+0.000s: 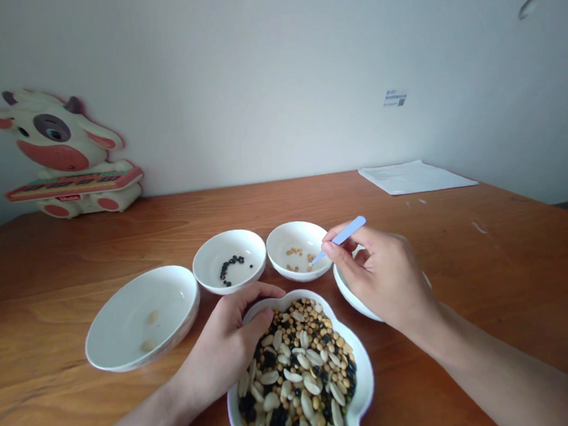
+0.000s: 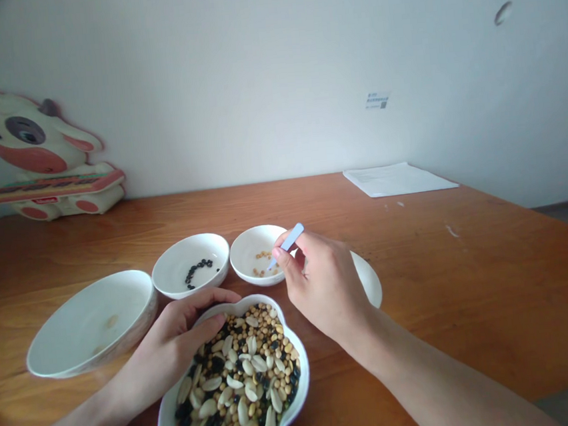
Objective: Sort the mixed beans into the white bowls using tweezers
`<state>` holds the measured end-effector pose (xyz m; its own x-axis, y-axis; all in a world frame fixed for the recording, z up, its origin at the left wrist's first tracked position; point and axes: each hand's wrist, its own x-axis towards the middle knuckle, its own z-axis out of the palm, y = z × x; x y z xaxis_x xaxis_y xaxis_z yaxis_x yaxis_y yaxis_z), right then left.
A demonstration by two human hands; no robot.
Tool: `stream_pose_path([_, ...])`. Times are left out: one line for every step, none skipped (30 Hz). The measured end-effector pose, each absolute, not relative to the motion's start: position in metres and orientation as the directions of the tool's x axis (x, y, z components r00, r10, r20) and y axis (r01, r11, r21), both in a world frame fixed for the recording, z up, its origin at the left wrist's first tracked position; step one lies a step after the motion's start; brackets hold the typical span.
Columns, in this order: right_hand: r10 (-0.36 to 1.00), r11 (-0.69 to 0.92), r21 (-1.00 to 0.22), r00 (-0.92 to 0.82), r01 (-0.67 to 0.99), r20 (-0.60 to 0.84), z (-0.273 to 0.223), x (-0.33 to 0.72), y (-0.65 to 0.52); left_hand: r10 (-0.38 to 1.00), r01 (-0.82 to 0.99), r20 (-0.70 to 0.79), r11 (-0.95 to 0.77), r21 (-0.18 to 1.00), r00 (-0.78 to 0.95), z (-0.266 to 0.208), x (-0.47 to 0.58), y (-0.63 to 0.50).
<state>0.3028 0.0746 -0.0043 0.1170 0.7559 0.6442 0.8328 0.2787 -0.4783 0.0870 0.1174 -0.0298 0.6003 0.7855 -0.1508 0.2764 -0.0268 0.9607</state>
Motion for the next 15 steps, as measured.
stream_pose_path([0.759,0.274,-0.475,0.115,0.836,0.640,-0.0042,0.3026,0.0746,0.785,0.275,-0.151,-0.026,0.961,0.601,-0.0298,0.0872,0.1174])
stream_pose_path([0.760,0.272,-0.472,0.114,0.839,0.640,-0.0042,0.3024,0.0746,0.785,0.274,-0.152,-0.024,0.961,0.601,-0.0298,0.0873,0.1175])
stream_pose_path([0.758,0.271,-0.470,0.115,0.840,0.642,-0.0041,0.3023,0.0746,0.785,0.274,-0.153,-0.022,0.962,0.600,-0.0299,0.0873,0.1177])
stream_pose_path([0.756,0.271,-0.470,0.117,0.840,0.644,-0.0042,0.3023,0.0747,0.786,0.275,-0.153,-0.022,0.961,0.599,-0.0300,0.0872,0.1179])
stream_pose_path([0.755,0.269,-0.471,0.120,0.840,0.645,-0.0043,0.3023,0.0747,0.787,0.276,-0.152,-0.024,0.961,0.598,-0.0302,0.0870,0.1180])
stream_pose_path([0.754,0.267,-0.472,0.123,0.840,0.645,-0.0045,0.3024,0.0749,0.788,0.278,-0.151,-0.027,0.960,0.598,-0.0303,0.0867,0.1181])
stream_pose_path([0.754,0.264,-0.475,0.128,0.840,0.645,-0.0048,0.3026,0.0751,0.788,0.280,-0.151,-0.028,0.960,0.596,-0.0305,0.0863,0.1181])
stream_pose_path([0.753,0.262,-0.478,0.133,0.838,0.645,-0.0051,0.3028,0.0752,0.789,0.281,-0.150,-0.030,0.959,0.596,-0.0307,0.0859,0.1179])
stream_pose_path([0.751,0.263,-0.483,0.137,0.835,0.646,-0.0054,0.3031,0.0753,0.789,0.282,-0.150,-0.031,0.959,0.596,-0.0309,0.0855,0.1177])
stream_pose_path([0.749,0.267,-0.489,0.141,0.831,0.648,-0.0057,0.3034,0.0753,0.788,0.281,-0.149,-0.031,0.959,0.597,-0.0311,0.0851,0.1173])
stream_pose_path([0.745,0.272,-0.494,0.144,0.826,0.651,-0.0060,0.3037,0.0751,0.788,0.280,-0.148,-0.033,0.959,0.598,-0.0314,0.0848,0.1170])
stream_pose_path([0.742,0.279,-0.497,0.145,0.821,0.655,-0.0062,0.3040,0.0748,0.788,0.279,-0.145,-0.035,0.960,0.599,-0.0317,0.0845,0.1168])
stream_pose_path([0.740,0.286,-0.499,0.142,0.818,0.657,-0.0062,0.3041,0.0743,0.788,0.278,-0.141,-0.040,0.960,0.599,-0.0321,0.0844,0.1166])
stream_pose_path([0.739,0.294,-0.501,0.139,0.814,0.660,-0.0061,0.3042,0.0737,0.791,0.277,-0.136,-0.044,0.960,0.597,-0.0324,0.0844,0.1166])
stream_pose_path([0.738,0.304,-0.505,0.135,0.808,0.661,-0.0058,0.3042,0.0731,0.792,0.275,-0.131,-0.048,0.960,0.596,-0.0327,0.0845,0.1167])
